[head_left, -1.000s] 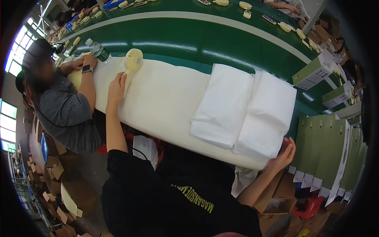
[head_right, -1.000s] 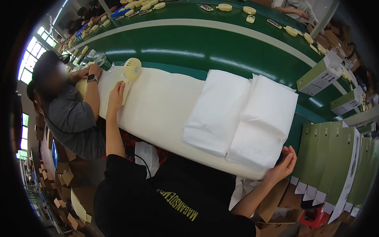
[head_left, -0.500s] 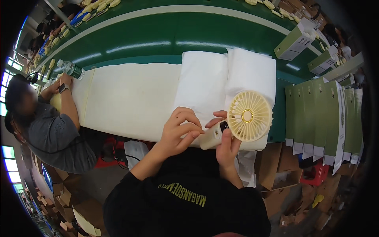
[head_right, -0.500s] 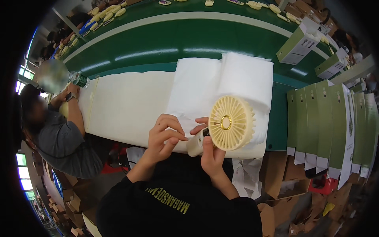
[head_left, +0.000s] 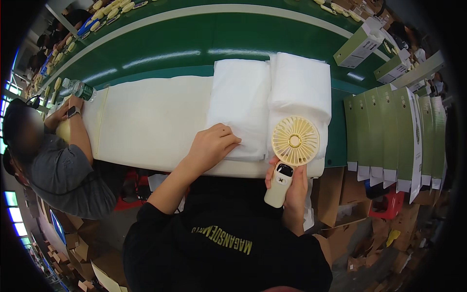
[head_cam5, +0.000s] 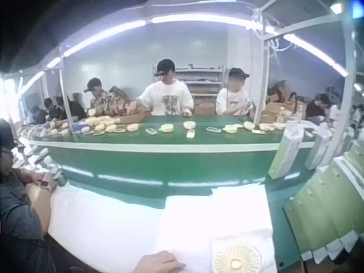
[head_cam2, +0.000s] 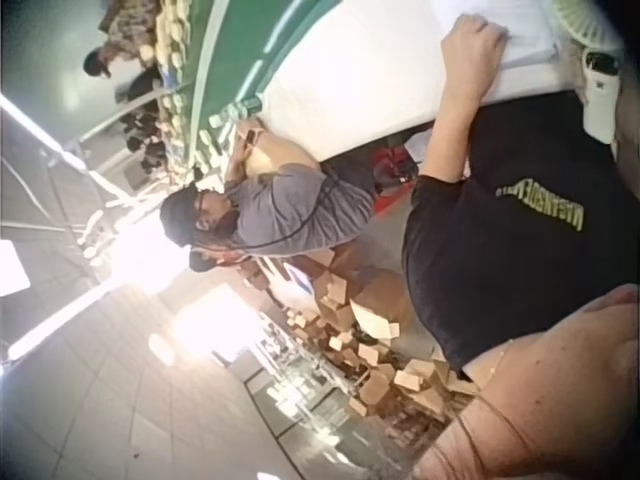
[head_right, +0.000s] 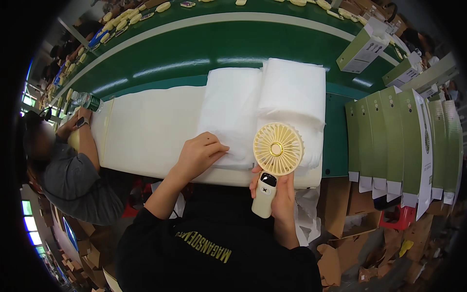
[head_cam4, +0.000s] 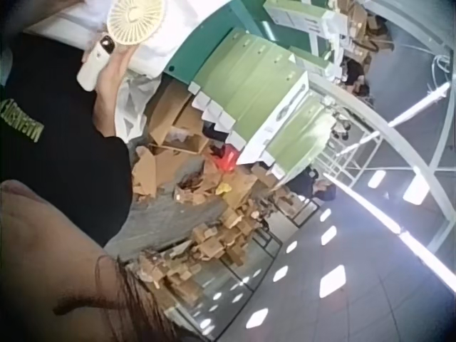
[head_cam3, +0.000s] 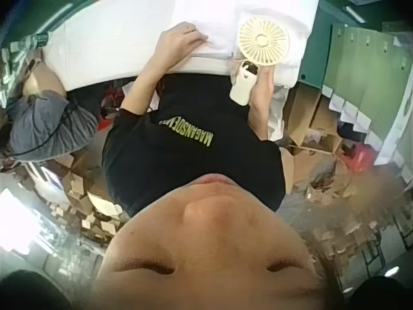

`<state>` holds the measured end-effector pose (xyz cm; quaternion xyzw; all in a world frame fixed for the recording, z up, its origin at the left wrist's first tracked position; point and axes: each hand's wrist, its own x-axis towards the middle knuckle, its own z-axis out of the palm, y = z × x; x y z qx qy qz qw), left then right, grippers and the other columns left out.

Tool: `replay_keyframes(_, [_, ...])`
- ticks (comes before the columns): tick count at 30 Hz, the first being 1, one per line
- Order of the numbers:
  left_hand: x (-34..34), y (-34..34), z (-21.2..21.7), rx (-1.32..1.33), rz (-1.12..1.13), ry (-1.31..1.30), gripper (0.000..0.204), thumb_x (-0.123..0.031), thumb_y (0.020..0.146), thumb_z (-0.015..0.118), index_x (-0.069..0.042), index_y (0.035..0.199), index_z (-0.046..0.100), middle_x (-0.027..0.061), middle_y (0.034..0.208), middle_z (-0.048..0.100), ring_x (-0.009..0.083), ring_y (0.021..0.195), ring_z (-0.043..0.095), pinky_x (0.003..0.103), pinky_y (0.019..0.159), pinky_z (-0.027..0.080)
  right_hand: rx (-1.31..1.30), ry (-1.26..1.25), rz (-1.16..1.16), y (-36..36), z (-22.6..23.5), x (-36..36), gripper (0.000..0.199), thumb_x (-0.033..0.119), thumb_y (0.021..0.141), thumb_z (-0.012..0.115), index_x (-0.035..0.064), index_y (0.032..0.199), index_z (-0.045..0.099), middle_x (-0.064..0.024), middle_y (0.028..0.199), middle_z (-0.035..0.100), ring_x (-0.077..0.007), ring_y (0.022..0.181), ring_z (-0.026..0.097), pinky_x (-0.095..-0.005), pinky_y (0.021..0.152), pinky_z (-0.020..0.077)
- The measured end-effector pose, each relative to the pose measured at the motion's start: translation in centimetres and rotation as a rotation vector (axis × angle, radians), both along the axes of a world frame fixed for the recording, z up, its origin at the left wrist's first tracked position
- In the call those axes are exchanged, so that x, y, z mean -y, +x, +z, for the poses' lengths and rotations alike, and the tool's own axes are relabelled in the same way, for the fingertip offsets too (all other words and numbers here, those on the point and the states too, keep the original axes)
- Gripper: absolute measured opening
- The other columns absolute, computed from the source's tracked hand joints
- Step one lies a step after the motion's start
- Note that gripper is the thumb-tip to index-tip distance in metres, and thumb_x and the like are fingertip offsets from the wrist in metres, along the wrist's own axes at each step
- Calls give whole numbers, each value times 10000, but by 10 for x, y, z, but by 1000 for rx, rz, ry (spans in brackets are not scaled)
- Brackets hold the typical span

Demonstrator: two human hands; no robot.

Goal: Packaging small handheld fans into foam padding and plastic bags on an assembly line.

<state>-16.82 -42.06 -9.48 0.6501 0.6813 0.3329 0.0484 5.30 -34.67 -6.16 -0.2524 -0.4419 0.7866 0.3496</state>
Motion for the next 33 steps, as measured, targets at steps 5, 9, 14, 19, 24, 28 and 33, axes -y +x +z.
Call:
replay_keyframes(5, [6,-6,6,424,48,-204,83,-108,790,706,-36,823,681,32,738,634,160,667,605,258,613,493,-22,-46,52,4,-17,13,503,381,993,397,4,1319,333,-201,1155,514,-240,802,571,-361,625,505])
replay_keyframes(9, [11,-6,1,880,85,-277,119,-123,838,682,-6,845,665,24,693,623,118,616,586,239,573,476,-110,-166,139,8,-25,19,574,417,943,507,-6,1305,364,-198,1164,517,-246,802,578,-364,627,504])
replay_keyframes(14, [12,7,7,1285,99,-287,124,-78,880,621,42,874,651,25,731,637,61,648,562,211,555,466,-54,-311,412,3,-41,37,673,357,844,691,-11,1322,393,-184,1218,506,-245,890,577,-356,681,506])
replay_keyframes(19, [8,2,-1,1717,205,-143,72,-26,871,616,29,868,663,33,782,645,81,682,565,221,587,469,167,-16,244,-37,-12,29,663,238,830,718,3,1357,391,-154,1215,538,-237,930,580,-348,766,502])
replay_keyframes(24, [20,16,26,236,-92,582,201,32,817,663,-79,983,681,67,915,631,129,745,569,250,661,457,574,993,11,-52,3,11,615,66,868,616,-20,1412,343,-140,1314,485,-230,1128,499,-327,886,452])
replay_keyframes(28, [18,63,16,777,-139,427,395,32,834,652,-94,1201,582,127,1081,613,153,799,597,281,713,502,288,380,-230,-59,1,6,533,22,861,552,-31,1370,401,-181,1348,458,-289,1195,449,-346,969,391])
replay_keyframes(33, [9,49,23,1757,-58,9,544,20,857,635,-104,1348,434,170,1153,586,188,854,627,326,720,543,419,648,-285,-49,-15,1,455,64,878,517,-20,1320,450,-236,1356,426,-364,1239,418,-396,1015,352])
